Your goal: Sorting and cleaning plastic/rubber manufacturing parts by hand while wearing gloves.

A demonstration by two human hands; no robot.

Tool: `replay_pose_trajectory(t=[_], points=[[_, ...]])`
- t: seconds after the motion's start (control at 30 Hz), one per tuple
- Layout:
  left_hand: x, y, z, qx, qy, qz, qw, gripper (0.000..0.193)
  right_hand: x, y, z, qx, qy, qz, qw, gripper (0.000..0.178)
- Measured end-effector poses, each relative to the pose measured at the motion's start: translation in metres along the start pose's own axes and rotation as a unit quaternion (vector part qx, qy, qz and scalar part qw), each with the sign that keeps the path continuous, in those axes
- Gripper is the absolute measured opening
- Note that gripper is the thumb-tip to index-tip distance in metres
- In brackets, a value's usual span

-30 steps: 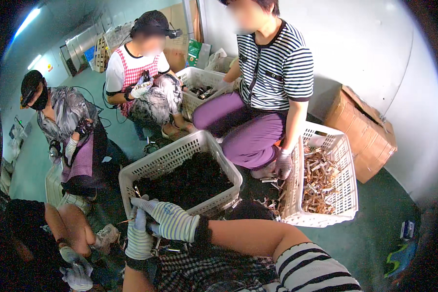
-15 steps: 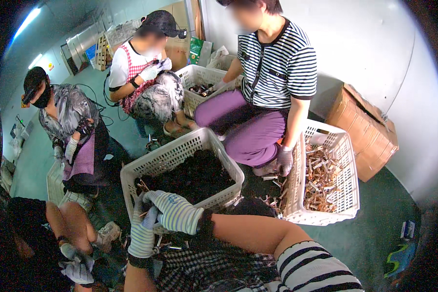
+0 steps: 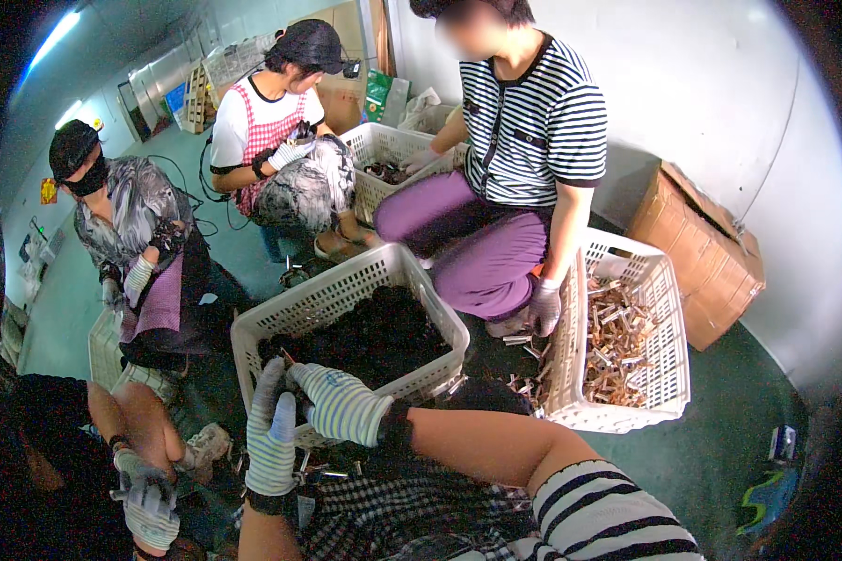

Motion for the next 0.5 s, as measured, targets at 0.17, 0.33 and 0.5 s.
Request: replay_pose_trajectory(t=[0.17, 0.33, 0.5], points=[[-0.001, 0.001, -0.008, 0.036, 0.040, -0.034, 0.998, 0.039, 0.000, -0.004, 0.005, -0.026, 0.027, 0.037, 0.999, 0.041], [-0.001, 0.000, -0.014, 0.045, 0.043, -0.033, 0.998, 0.029, 0.003, -0.008, 0.003, 0.000, 0.038, 0.023, 0.999, 0.043], [0.003, 0.001, -0.020, 0.106, 0.076, -0.019, 0.991, 0.021, 0.003, 0.000, -0.011, -0.001, 0.027, -0.013, 1.000, 0.050]])
Point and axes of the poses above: each hand's wrist, its own x-axis towards the middle knuckle, its own y-axis out of the palm, z = x × y, the point moved 3 cm from there along x, towards the middle knuckle, and after that the axes turned 13 degrees about y, right-handed, at the moved point
